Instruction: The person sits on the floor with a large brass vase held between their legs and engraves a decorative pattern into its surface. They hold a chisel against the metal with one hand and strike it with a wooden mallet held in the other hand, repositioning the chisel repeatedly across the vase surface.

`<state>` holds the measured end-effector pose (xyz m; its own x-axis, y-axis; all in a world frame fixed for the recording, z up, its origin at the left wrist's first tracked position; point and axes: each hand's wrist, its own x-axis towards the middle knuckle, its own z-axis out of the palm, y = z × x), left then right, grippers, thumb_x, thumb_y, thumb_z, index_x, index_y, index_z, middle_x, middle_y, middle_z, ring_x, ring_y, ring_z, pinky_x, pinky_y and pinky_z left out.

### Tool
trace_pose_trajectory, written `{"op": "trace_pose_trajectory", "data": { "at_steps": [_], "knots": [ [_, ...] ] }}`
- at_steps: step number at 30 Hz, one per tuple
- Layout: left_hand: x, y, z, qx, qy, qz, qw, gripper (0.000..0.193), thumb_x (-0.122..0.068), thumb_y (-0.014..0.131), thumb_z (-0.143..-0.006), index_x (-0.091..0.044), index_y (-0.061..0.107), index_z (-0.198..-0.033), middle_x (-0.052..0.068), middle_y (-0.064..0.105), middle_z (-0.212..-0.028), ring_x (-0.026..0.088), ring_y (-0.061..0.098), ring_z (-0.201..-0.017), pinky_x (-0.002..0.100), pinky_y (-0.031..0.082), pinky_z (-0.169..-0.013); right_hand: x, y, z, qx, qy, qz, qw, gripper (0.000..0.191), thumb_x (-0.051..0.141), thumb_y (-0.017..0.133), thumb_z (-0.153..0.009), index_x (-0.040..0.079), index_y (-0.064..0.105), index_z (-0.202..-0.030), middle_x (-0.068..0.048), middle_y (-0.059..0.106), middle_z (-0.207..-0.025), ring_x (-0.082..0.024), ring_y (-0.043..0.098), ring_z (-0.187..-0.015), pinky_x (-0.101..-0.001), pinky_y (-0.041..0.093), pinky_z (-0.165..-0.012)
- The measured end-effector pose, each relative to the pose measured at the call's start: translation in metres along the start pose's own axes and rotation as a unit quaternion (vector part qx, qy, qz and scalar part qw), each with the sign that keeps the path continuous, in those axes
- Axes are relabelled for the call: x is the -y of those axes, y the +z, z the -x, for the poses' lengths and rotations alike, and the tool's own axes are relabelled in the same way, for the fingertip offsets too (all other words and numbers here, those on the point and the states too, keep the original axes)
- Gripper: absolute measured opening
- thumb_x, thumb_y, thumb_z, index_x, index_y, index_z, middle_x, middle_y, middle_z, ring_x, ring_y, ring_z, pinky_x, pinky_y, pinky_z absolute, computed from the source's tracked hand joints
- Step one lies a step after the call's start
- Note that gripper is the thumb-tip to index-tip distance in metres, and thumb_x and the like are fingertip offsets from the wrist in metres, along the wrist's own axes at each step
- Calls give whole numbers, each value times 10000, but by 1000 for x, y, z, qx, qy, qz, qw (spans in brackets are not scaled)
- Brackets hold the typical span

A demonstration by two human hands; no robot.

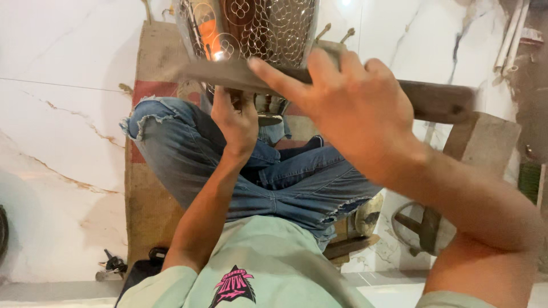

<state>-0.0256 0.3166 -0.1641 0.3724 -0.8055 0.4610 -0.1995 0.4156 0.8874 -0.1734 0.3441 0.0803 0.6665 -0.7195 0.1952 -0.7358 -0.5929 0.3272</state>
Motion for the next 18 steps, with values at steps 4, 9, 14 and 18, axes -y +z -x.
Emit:
{"op": "trace_pose_trajectory", "data": {
  "at_steps": [4,9,14,18],
  "knots": [
    [-4,-5,-14,-70,-42,150,985,306,59,709,-1060,-28,511,-1277,88,679,-1086,108,677,-998,277,576,-889,-10,10,8,48,61,35,996,791,363,758,-952,378,355,-1633,-60,580,-916,-231,617,-663,-364,488,-532],
    [-8,-6,-28,33,-97,117,988,322,23,730,-1015,-1,534,-1269,76,701,-1005,121,701,-872,253,580,-722,-23,32,8,144,77,152,975,946,114,718,-858,374,330,-1681,-62,587,-896,-215,632,-650,-329,510,-520],
    [0,3,-22,27,-86,111,990,313,-6,694,-1046,3,517,-1304,64,692,-1039,116,711,-894,256,582,-778,-27,27,-7,25,16,168,985,883,111,698,-959,392,308,-1700,-69,581,-937,-198,637,-690,-318,515,-555],
    [5,11,-18,-23,-56,128,990,360,-27,685,-1049,3,464,-1331,41,633,-1087,115,689,-959,265,590,-844,-19,11,-33,-30,4,-135,990,917,114,718,-924,337,210,-1653,-100,578,-1013,-280,634,-759,-388,526,-632]
  ]
}}
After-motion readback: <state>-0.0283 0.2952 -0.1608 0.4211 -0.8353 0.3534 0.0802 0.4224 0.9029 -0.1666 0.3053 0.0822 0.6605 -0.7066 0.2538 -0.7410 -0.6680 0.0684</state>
